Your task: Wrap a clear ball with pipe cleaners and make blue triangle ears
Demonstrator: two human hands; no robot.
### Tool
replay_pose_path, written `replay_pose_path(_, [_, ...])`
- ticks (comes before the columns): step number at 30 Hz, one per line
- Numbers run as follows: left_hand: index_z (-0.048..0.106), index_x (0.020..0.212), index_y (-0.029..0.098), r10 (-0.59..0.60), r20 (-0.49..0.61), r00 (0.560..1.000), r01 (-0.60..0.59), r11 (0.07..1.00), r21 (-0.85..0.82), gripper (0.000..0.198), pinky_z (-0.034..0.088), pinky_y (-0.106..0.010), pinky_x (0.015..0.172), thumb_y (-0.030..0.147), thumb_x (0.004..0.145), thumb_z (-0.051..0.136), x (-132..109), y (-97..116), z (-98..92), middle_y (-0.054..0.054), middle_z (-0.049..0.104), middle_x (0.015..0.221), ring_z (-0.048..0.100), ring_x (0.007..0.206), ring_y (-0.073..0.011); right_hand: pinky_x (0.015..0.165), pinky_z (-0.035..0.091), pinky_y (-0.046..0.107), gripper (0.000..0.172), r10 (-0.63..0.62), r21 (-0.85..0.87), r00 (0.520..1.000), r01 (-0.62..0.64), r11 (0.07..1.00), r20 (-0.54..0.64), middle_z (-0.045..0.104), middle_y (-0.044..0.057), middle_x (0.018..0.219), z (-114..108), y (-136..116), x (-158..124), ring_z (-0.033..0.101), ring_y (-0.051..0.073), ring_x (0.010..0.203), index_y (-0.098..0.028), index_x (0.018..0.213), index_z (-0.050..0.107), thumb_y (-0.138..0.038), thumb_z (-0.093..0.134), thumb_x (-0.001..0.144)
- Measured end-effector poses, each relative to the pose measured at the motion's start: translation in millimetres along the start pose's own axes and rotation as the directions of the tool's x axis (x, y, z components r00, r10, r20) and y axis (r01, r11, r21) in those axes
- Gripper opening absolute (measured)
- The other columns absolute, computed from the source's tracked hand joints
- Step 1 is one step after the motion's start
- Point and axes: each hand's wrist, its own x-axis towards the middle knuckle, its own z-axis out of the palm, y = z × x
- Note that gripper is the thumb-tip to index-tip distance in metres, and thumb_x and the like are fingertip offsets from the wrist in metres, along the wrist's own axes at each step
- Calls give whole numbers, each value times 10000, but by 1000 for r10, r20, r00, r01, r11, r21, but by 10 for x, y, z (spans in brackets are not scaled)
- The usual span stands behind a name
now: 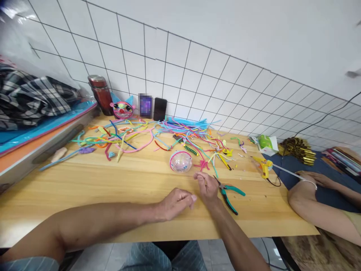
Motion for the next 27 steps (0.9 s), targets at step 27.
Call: replay_pose_path(27, [265,575,208,414,22,910,-375,801,467,603,185,-248,511,477,1059,505,-8,-303,186,77,193,501,221,458,-56,566,511,232,333,-92,139,995,94,986,-22,728,-9,623,165,-115,-27,682,131,519,-210,882,735,-270,510,1120])
